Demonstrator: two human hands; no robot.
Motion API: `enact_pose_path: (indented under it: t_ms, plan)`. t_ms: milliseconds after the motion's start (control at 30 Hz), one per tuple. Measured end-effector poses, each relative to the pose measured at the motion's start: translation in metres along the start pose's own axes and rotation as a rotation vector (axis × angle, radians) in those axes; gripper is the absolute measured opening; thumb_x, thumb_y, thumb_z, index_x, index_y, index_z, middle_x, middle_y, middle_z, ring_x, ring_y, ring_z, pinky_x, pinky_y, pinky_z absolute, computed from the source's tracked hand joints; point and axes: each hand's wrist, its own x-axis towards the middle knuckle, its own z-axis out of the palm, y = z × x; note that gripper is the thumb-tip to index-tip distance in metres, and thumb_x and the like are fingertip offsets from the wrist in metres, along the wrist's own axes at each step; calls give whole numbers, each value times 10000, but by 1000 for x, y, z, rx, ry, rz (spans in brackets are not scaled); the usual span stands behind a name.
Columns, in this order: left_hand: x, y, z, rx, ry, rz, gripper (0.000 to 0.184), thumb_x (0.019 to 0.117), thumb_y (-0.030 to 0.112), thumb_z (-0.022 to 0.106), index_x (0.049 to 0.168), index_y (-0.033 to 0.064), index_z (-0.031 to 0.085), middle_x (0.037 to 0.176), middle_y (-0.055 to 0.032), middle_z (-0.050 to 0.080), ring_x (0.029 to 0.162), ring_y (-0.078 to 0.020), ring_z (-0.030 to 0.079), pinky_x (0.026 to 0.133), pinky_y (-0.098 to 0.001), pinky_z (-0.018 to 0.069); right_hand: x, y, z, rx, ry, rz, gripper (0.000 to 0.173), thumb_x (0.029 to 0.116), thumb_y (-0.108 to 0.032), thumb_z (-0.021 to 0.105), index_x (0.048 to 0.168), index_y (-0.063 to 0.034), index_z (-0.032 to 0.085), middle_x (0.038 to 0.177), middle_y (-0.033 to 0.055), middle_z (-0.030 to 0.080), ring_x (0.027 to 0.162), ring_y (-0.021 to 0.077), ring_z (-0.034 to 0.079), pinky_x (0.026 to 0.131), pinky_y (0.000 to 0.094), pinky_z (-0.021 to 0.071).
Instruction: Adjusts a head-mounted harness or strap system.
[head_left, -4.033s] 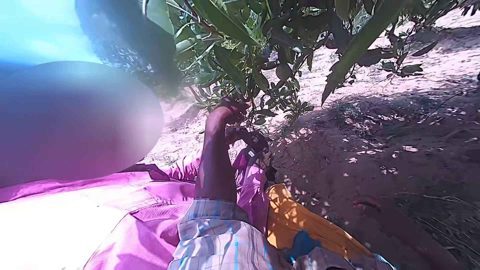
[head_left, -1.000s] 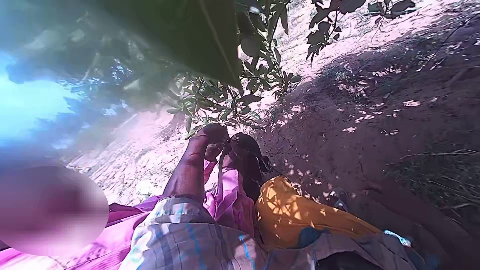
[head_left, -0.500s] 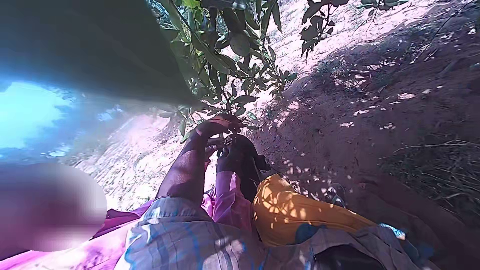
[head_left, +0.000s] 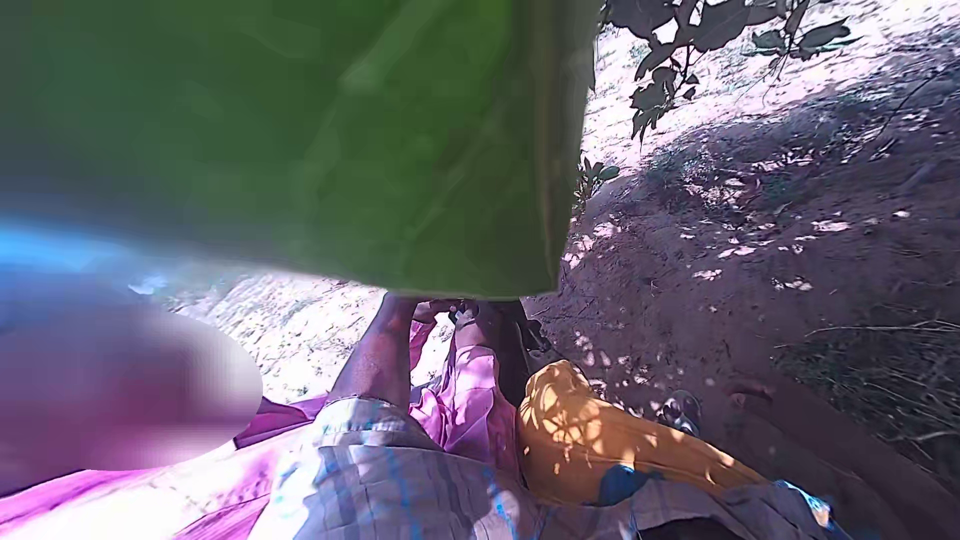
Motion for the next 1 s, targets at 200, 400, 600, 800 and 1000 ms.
enact_pose_path:
  t_ms: [200, 400, 600, 800, 1000]
  plan:
    - [19, -20, 6, -134, -32, -106, 545, 1023, 455, 594, 968, -76, 707, 962, -224, 695, 922, -336, 665, 898, -554, 496, 2, -1, 0, -17, -16, 23, 288, 1081, -137, 521, 1294, -4, 661, 1221, 209, 687, 1062, 316, 675, 962, 496, 507]
    - [-2, 3, 7, 19, -24, -103, 368, 1005, 278, 639, 1078, -79, 690, 1181, -271, 662, 1158, -416, 623, 983, -623, 458, 1, 5, 6, -8, 44, 1, 263, 1061, -116, 538, 1250, 0, 679, 1139, 168, 705, 953, 216, 665, 872, 390, 532]
    - [4, -6, 19, -78, 27, -33, 362, 994, 273, 656, 1020, -85, 699, 1102, -272, 681, 1093, -418, 644, 956, -633, 468, -3, 11, 4, 6, 48, -80, 296, 1039, -129, 552, 1257, 19, 687, 1199, 210, 712, 1104, 326, 679, 1000, 527, 502]
    - [40, -26, 32, -101, -5, -67, 371, 939, 362, 711, 977, -7, 705, 892, -164, 677, 810, -298, 640, 775, -550, 504, 0, 16, 2, -67, 17, -69, 275, 1048, -150, 565, 1254, -23, 697, 1189, 175, 715, 1073, 292, 683, 957, 499, 525]
    - [17, -17, 27, -64, -50, -28, 368, 969, 270, 694, 1160, -43, 671, 1134, -246, 671, 1050, -388, 647, 921, -614, 477, -13, -5, 0, -81, 20, -61, 314, 1065, -144, 520, 1291, 13, 671, 1237, 226, 687, 1142, 346, 648, 1016, 547, 466]
